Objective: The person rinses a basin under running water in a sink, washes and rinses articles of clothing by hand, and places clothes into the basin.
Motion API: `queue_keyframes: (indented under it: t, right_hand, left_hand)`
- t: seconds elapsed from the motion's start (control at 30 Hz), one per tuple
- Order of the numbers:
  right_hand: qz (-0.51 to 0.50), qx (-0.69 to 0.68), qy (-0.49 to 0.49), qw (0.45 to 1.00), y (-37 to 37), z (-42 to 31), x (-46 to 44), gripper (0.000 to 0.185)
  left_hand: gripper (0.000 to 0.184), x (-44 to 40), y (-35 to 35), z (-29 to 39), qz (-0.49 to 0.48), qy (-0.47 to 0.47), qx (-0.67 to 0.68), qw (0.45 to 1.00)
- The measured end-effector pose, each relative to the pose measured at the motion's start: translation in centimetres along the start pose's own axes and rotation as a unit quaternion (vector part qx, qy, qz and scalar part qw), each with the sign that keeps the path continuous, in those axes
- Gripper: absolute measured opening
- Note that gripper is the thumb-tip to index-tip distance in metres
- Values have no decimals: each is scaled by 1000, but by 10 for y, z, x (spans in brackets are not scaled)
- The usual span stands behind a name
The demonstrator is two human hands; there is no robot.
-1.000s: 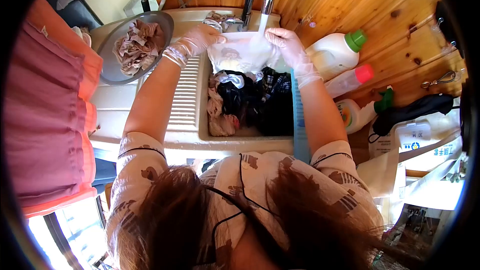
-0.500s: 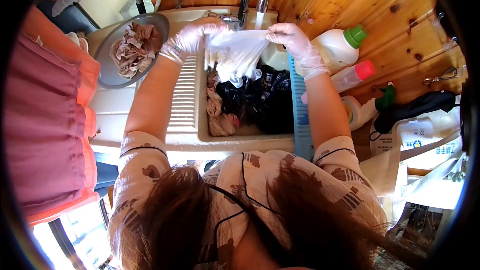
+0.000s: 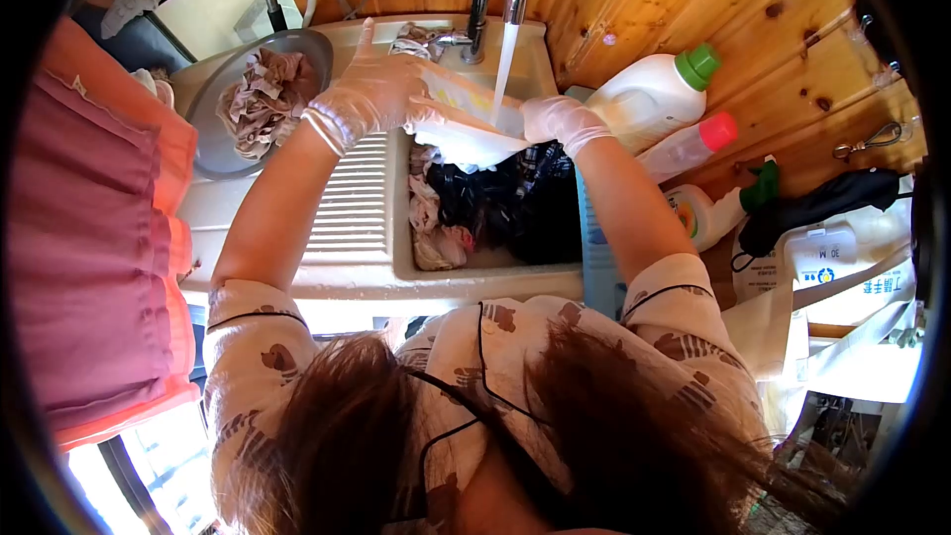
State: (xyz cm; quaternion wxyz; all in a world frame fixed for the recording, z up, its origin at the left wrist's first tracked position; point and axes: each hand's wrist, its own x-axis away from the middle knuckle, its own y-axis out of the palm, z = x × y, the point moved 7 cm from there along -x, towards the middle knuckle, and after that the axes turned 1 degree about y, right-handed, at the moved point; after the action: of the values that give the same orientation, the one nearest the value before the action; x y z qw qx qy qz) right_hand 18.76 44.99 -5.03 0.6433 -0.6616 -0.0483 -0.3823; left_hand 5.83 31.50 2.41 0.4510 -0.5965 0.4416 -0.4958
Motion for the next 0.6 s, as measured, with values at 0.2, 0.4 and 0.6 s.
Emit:
queue_keyframes:
  t: [0.2,0.4,0.6]
  right_hand:
    - [174,61,33,982,-55,4,34,49]
    - [176,-70,98,977,-97,14,74,58]
    - [271,-48,99,956,-84,28,67,51]
  left_hand:
    - [55,29,-14,-9,209,-21,5,978]
    - [39,38,-18,-32,286,-39,72,955]
    - [28,56,-19,-55,425,-56,76,900]
